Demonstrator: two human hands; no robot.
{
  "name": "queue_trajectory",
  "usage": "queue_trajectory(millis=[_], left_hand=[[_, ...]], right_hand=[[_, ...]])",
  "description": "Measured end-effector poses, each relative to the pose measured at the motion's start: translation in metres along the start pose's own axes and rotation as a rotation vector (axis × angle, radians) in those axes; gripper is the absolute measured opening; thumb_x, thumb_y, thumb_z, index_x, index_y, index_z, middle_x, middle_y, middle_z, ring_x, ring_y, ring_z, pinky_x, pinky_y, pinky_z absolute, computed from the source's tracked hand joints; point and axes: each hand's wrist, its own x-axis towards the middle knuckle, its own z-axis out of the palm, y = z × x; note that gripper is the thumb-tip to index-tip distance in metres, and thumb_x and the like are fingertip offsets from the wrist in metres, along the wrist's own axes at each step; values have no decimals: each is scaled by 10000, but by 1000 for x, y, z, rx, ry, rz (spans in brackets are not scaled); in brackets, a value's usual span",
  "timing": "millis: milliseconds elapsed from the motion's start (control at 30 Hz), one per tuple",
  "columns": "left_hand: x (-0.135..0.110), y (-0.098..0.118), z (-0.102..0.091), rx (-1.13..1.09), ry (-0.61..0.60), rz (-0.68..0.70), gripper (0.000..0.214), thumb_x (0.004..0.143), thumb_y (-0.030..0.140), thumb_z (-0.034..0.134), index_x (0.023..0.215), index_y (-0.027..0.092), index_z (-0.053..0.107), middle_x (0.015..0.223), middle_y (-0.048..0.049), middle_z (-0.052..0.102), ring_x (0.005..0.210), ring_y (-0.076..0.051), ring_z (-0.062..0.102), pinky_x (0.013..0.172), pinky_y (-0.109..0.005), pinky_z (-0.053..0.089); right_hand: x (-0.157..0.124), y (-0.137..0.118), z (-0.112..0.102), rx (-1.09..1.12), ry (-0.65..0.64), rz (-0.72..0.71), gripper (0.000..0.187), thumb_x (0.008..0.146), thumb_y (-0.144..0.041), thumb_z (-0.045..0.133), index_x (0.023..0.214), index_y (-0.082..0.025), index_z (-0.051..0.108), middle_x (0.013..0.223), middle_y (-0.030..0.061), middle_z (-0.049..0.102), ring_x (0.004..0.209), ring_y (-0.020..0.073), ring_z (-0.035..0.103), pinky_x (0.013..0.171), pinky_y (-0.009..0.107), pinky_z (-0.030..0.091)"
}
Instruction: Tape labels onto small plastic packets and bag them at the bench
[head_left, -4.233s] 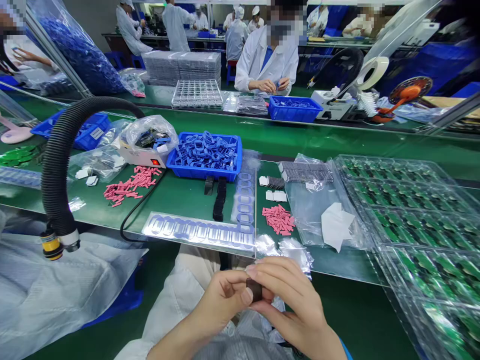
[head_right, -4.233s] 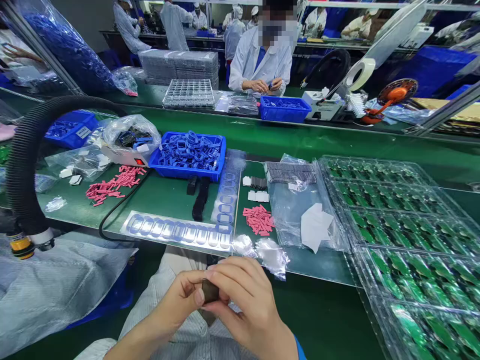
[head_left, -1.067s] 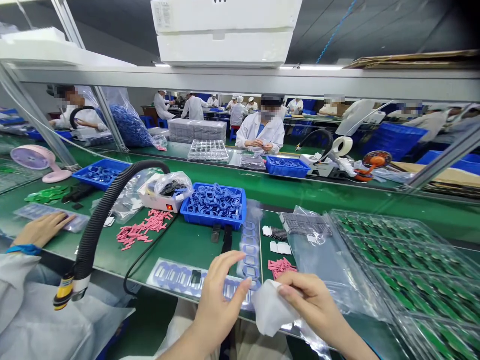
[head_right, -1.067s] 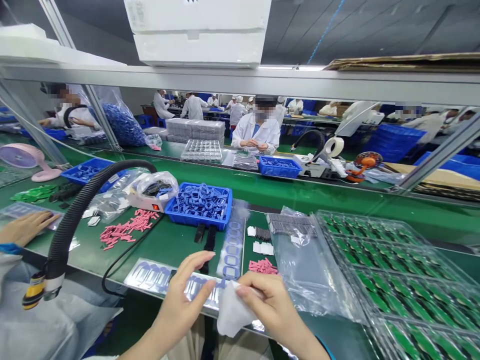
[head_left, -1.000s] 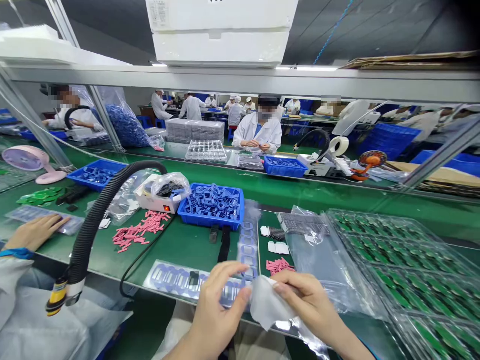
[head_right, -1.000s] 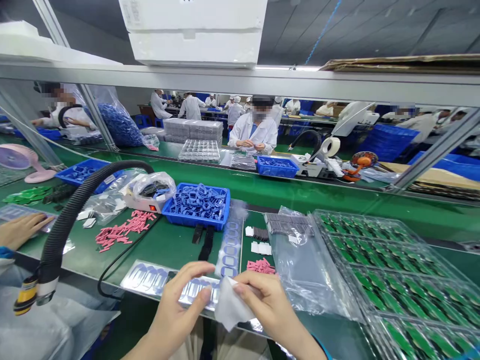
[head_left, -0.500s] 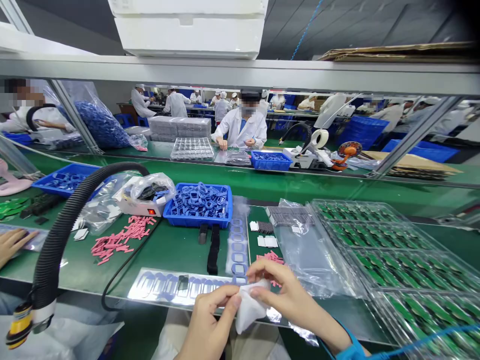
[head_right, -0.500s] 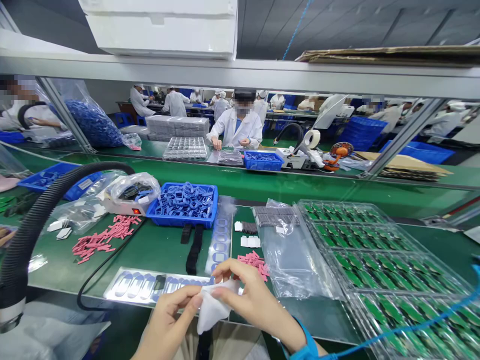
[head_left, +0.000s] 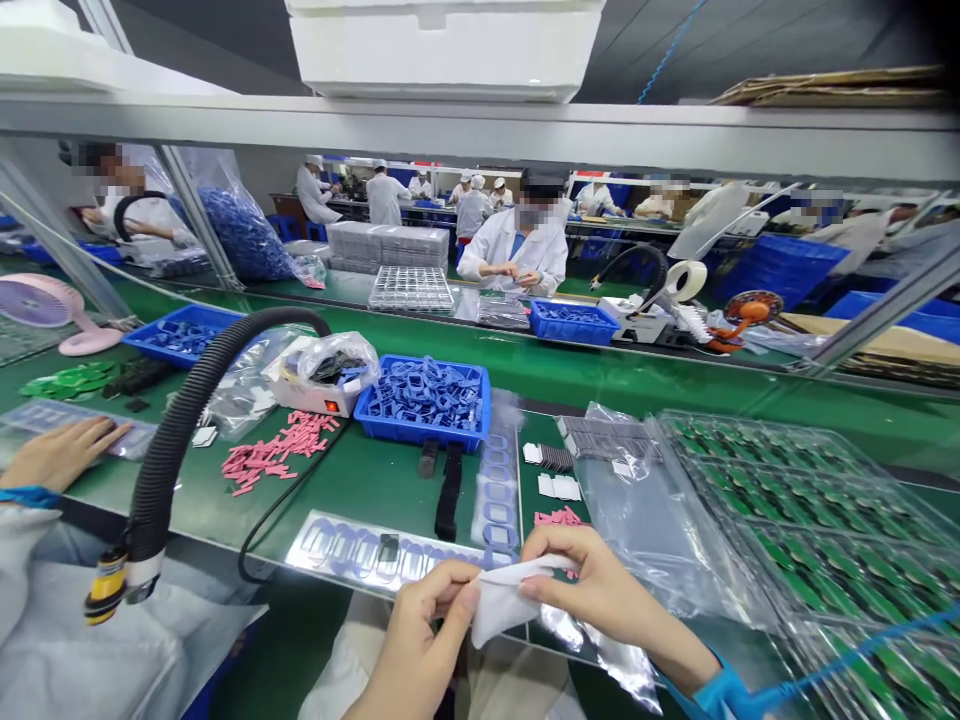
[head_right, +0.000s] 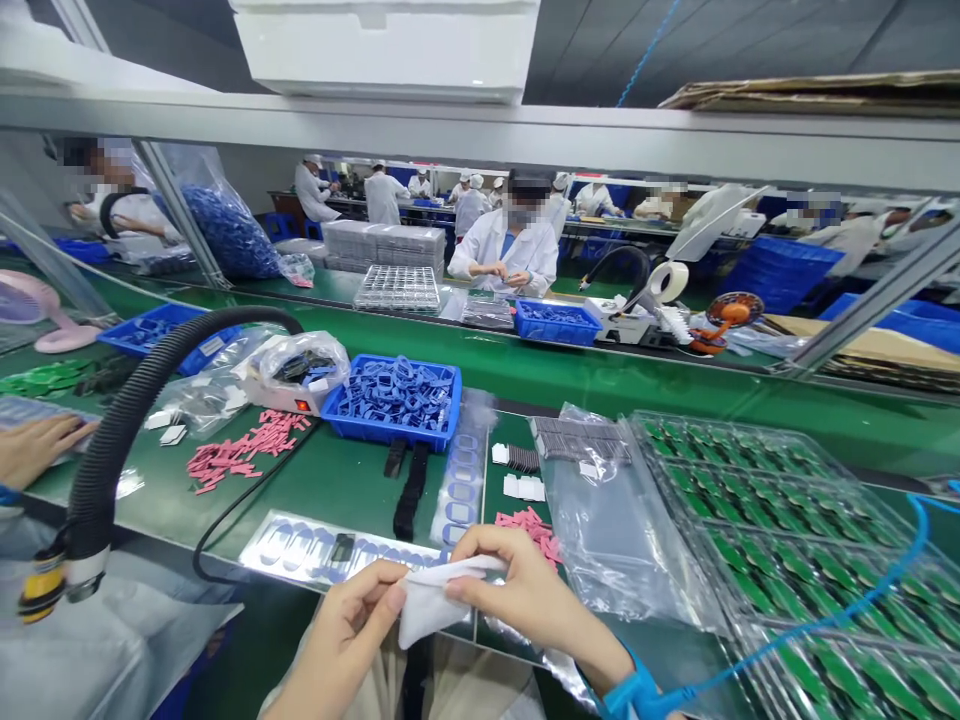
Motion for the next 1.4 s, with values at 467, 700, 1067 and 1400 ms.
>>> queue_trajectory(millis=[467, 700, 1067, 1400], left_hand=[[29, 21, -56, 309, 123, 116, 208, 827, 352, 564, 796, 181, 679, 801, -29, 687, 788, -178, 616, 771, -276, 453], [40, 15, -101, 343, 339, 321, 238, 835, 364, 551, 803, 193, 712, 1180, -95, 613, 1119, -229, 543, 988, -342, 389], [144, -16, -194, 534, 570, 186, 322, 776, 421, 588, 875, 145, 719, 856, -91, 731, 808, -265, 662, 728, -344, 488], [161, -34, -204, 590, 649, 97, 221, 841, 319, 596, 967, 142, 638, 1025, -63, 662, 947, -196, 611, 901, -431, 457]], right_hand=[[68, -50, 14, -331, -146, -356, 161, 859, -297, 560, 924, -193, 664, 866, 26, 684, 748, 126, 602, 647, 226, 432], [133, -31, 33, -309, -8, -315, 288, 780, -262, 608, 1044, -149, 577, 1052, 87, 621, 910, 181, 588, 815, 337, 481], [107, -15, 28, -400, 0, -365, 208, 853, -321, 542, 1025, -209, 575, 1208, 96, 559, 1079, 194, 548, 822, 338, 506], [40, -4, 13, -485, 6, -201, 181, 873, -334, 521, 994, -218, 589, 1221, 99, 561, 1138, 221, 539, 953, 402, 454]])
